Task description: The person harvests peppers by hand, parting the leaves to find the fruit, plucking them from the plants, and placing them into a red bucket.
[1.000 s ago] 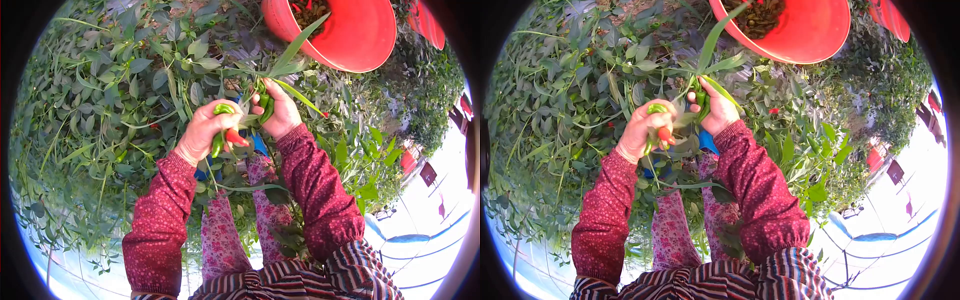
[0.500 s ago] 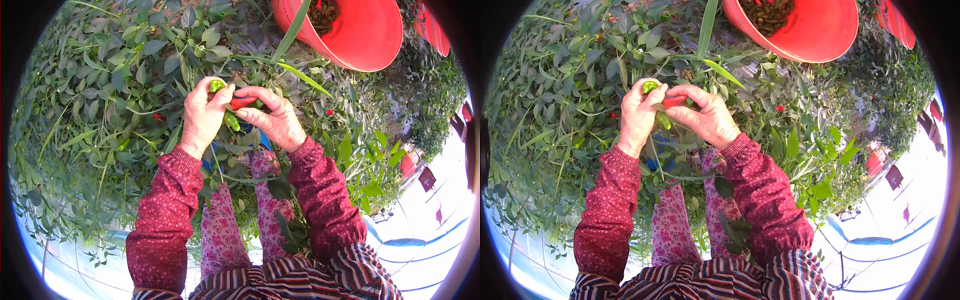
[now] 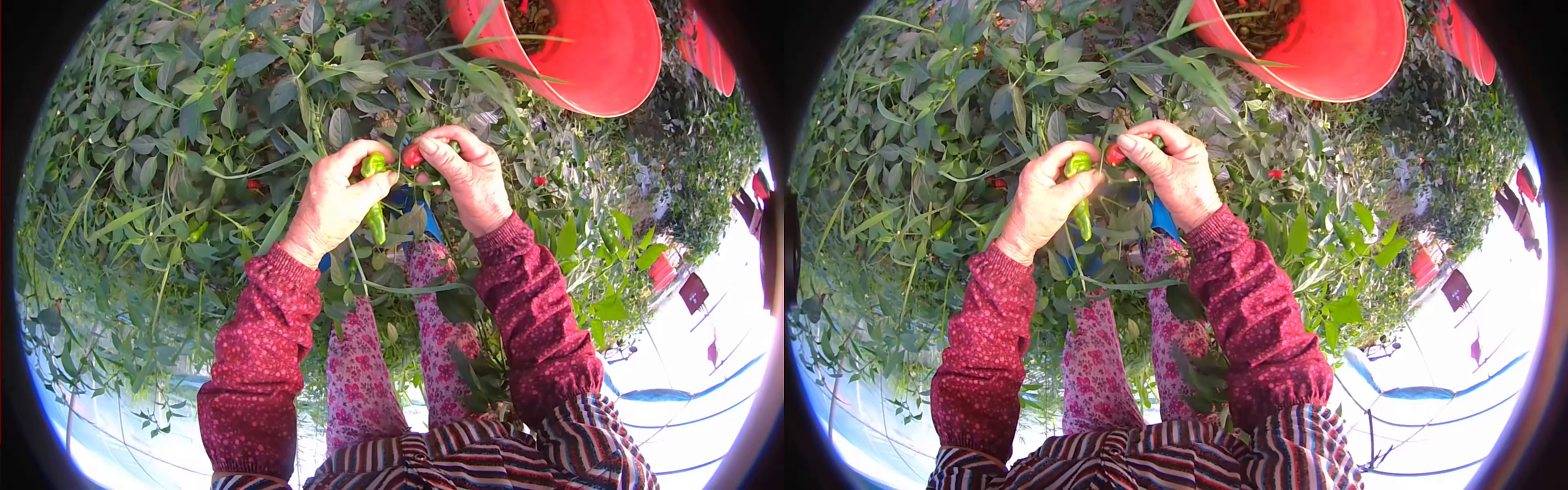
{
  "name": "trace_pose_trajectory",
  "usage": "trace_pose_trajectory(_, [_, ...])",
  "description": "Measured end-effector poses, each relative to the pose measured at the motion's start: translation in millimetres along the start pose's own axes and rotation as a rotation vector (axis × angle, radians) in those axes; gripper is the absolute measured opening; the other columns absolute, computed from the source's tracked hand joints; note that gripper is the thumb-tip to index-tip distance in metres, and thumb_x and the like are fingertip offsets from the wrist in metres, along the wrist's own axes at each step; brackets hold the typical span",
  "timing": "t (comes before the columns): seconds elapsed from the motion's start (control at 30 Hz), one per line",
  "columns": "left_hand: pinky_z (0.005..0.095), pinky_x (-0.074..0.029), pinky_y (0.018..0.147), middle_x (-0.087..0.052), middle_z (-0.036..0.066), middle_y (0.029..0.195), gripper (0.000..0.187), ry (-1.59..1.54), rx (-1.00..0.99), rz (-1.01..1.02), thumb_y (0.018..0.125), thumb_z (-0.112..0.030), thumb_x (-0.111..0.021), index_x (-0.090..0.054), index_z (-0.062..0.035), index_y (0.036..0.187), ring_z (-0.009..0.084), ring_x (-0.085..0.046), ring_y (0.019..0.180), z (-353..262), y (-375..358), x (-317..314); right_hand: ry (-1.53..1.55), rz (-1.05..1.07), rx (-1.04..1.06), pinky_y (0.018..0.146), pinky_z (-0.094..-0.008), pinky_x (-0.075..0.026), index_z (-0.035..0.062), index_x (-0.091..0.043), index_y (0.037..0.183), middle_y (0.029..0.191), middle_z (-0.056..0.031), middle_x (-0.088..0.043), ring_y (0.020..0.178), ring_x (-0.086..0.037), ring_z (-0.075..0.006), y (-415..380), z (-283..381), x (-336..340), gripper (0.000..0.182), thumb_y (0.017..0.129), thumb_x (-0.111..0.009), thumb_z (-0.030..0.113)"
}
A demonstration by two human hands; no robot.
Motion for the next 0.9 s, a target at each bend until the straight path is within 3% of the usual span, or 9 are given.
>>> trace_pose_trajectory(0.07, [0.0231, -0.043, 0.058, -0.056, -0.001, 0.071, 0.017, 0.021, 0.008, -0.032, 0.080, -0.010, -0.067, -0.059, -0.0038, 0.095, 0.0053, -0.050, 0.064, 1, 4, 4, -0.205, 0.030, 0.123, 0.062, -0.0219, -0.047, 0.0073, -0.063, 0.095, 0.086, 0.0005, -0.064, 0.075, -0.058, -0.0066, 0, 14, -6, 0.016, 0.088, -0.063, 0.022])
trace_pose_trajectory(0.17, [0.0237, -0.044, 0.059, -0.058, 0.000, 0.068, 0.019, -0.037, 0.026, -0.048, 0.079, -0.010, -0.068, -0.059, -0.0046, 0.095, 0.0060, -0.052, 0.063, 1, 6, 7, -0.038, -0.023, 0.043, 0.060, -0.0208, -0.045, 0.0082, -0.063, 0.095, 0.087, 0.0002, -0.066, 0.074, -0.058, -0.0067, -1, 10, -3, 0.016, 0.088, -0.063, 0.023])
trace_pose_trajectory(0.27, [0.0297, -0.049, 0.061, -0.061, 0.008, 0.082, 0.024, 0.301, -0.331, -0.211, 0.074, -0.008, -0.069, -0.059, -0.0083, 0.095, 0.0174, -0.061, 0.066, -33, 1, 9, -0.003, -0.061, -0.157, 0.057, -0.0198, -0.043, 0.0095, -0.063, 0.095, 0.088, 0.0003, -0.066, 0.070, -0.059, -0.0073, -3, -5, -1, 0.016, 0.088, -0.063, 0.024])
trace_pose_trajectory(0.37, [0.0340, -0.050, 0.063, -0.061, 0.009, 0.088, 0.026, 0.545, -0.472, -0.272, 0.069, -0.006, -0.069, -0.058, -0.0080, 0.092, 0.0274, -0.063, 0.074, -52, -7, 6, 0.037, -0.109, -0.236, 0.053, -0.0194, -0.040, 0.0105, -0.063, 0.094, 0.086, 0.0009, -0.066, 0.067, -0.060, -0.0077, -5, -14, -1, 0.016, 0.088, -0.063, 0.025])
trace_pose_trajectory(0.5, [0.0340, -0.049, 0.060, -0.060, 0.011, 0.084, 0.024, 0.559, -0.323, -0.240, 0.070, -0.011, -0.068, -0.057, -0.0062, 0.090, 0.0301, -0.061, 0.070, -33, 2, 5, 0.074, -0.140, -0.250, 0.052, -0.0200, -0.040, 0.0106, -0.062, 0.095, 0.086, 0.0008, -0.066, 0.067, -0.060, -0.0080, -10, -21, -4, 0.017, 0.089, -0.063, 0.026])
trace_pose_trajectory(0.57, [0.0331, -0.047, 0.056, -0.060, 0.009, 0.077, 0.019, 0.472, -0.361, -0.247, 0.074, -0.012, -0.065, -0.057, -0.0039, 0.089, 0.0252, -0.061, 0.063, -36, 6, 6, 0.159, -0.219, -0.237, 0.053, -0.0208, -0.041, 0.0122, -0.063, 0.095, 0.085, 0.0021, -0.066, 0.065, -0.060, -0.0075, -11, -23, 3, 0.017, 0.087, -0.064, 0.027])
trace_pose_trajectory(0.63, [0.0318, -0.047, 0.053, -0.060, 0.006, 0.071, 0.013, -0.021, 0.066, -0.186, 0.078, -0.010, -0.061, -0.057, -0.0021, 0.086, 0.0188, -0.061, 0.059, 1, 14, 8, 0.249, -0.236, -0.257, 0.052, -0.0216, -0.041, 0.0122, -0.063, 0.095, 0.085, 0.0020, -0.066, 0.065, -0.060, -0.0083, -11, -26, 3, 0.017, 0.088, -0.064, 0.028])
trace_pose_trajectory(0.77, [0.0208, -0.043, 0.043, -0.061, 0.004, 0.079, 0.010, -0.593, 0.219, -0.210, 0.083, -0.011, -0.058, -0.060, -0.0033, 0.089, 0.0116, -0.055, 0.048, 0, 10, -3, 0.466, -0.214, -0.286, 0.051, -0.0226, -0.039, 0.0117, -0.061, 0.096, 0.086, 0.0017, -0.064, 0.064, -0.060, -0.0101, -7, -29, -3, 0.018, 0.089, -0.062, 0.029])
trace_pose_trajectory(0.9, [0.0225, -0.048, 0.048, -0.062, 0.007, 0.081, 0.010, -0.896, 0.060, -0.246, 0.082, -0.011, -0.060, -0.060, -0.0026, 0.088, 0.0128, -0.059, 0.056, -19, 12, 3, 0.686, -0.349, -0.260, 0.050, -0.0242, -0.040, 0.0111, -0.058, 0.092, 0.083, 0.0016, -0.060, 0.065, -0.056, -0.0105, 3, -38, 10, 0.017, 0.090, -0.060, 0.028])
Point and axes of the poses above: each hand's wrist, its own y-axis towards the middle knuckle, its own x-axis out of the back of the hand, z = x × y, the point moved 9 cm from there along y, towards the middle knuckle
